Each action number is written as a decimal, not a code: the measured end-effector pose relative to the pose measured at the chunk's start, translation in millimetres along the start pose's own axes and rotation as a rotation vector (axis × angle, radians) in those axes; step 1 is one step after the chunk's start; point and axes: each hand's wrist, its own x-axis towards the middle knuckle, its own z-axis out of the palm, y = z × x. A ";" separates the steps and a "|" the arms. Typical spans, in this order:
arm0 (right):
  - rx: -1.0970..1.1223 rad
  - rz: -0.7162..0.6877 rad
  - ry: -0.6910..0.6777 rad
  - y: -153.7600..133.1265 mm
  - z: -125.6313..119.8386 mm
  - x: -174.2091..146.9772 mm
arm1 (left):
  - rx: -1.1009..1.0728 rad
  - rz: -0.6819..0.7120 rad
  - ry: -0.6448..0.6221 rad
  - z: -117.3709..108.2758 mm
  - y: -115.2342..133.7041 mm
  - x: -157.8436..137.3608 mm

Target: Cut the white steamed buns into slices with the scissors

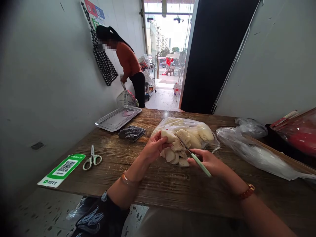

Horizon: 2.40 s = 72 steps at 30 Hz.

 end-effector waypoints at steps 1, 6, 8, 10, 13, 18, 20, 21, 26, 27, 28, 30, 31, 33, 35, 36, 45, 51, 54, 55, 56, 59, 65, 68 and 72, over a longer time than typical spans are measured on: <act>-0.019 -0.004 -0.005 -0.8 -0.4 -1.4 | 0.000 0.001 0.010 -0.3 0.1 0.0; -0.053 -0.006 0.048 -3.1 -4.9 -8.1 | 0.022 0.004 0.031 0.2 1.8 -1.0; -0.077 0.012 0.093 -3.1 -6.2 -9.4 | 0.030 0.012 0.040 0.9 2.3 -1.7; -0.113 0.016 0.124 -2.9 -6.2 -10.6 | 0.020 0.018 0.043 1.7 2.6 -2.2; -0.168 -0.008 0.133 -3.3 -4.3 -14.1 | -0.017 0.018 0.028 2.2 2.3 -2.5; -0.289 -0.011 0.112 -6.7 -3.9 -21.6 | -0.017 0.027 0.022 2.1 1.5 -1.2; -0.309 -0.013 0.105 -7.4 -5.8 -22.7 | -0.013 0.041 0.025 2.3 1.3 -0.7; -0.314 -0.016 0.102 -7.5 -6.9 -22.8 | -0.013 0.048 0.026 2.6 1.2 -0.7; -0.352 -0.056 0.058 -9.1 -9.5 -20.9 | -0.005 0.071 0.034 4.4 0.7 -2.1; -0.359 -0.062 0.046 -10.2 -9.3 -20.3 | 0.005 0.078 0.035 4.9 0.7 -2.6; -0.362 -0.066 0.038 -11.3 -9.0 -19.8 | 0.019 0.086 0.034 5.4 0.7 -3.1; -0.352 -0.071 0.034 -13.3 -8.1 -18.4 | 0.055 0.101 0.030 6.5 0.9 -4.0; -0.341 -0.073 0.037 -13.9 -7.7 -17.6 | 0.073 0.108 0.025 6.9 0.9 -4.3; -0.316 -0.072 0.047 -13.9 -7.2 -15.9 | 0.101 0.115 0.012 7.4 0.7 -4.7; -0.296 -0.075 0.056 -12.7 -7.3 -14.4 | 0.121 0.116 -0.002 7.5 0.4 -4.8; -0.291 -0.076 0.060 -11.9 -7.6 -13.9 | 0.130 0.113 -0.010 7.5 0.2 -4.8; -0.182 -0.034 -0.070 -15.1 -9.5 -15.2 | 0.197 0.109 -0.023 11.2 2.5 -6.7; -0.155 -0.041 -0.068 -19.6 -6.9 -16.6 | 0.239 0.124 0.000 11.1 0.9 -5.6; -0.162 -0.066 -0.032 -16.7 -5.3 -15.4 | 0.238 0.135 0.007 10.0 -0.5 -4.6; -0.163 -0.067 -0.012 -15.1 -4.8 -14.7 | 0.235 0.136 0.008 9.8 -0.8 -4.5; -0.167 -0.066 0.004 -13.4 -4.3 -14.1 | 0.233 0.135 0.007 9.6 -1.0 -4.5; -0.190 -0.069 0.024 -9.3 -3.8 -13.1 | 0.208 0.126 -0.004 9.6 -1.0 -5.3; -0.206 -0.063 0.066 -5.2 -4.5 -13.6 | 0.100 0.017 -0.047 7.7 0.2 -6.6; -0.227 -0.065 0.095 -0.7 -2.8 -13.4 | 0.113 -0.039 -0.069 6.1 -0.7 -6.8; -0.245 -0.087 0.108 8.3 -1.0 -11.9 | 0.072 -0.059 -0.085 5.1 -3.2 -7.3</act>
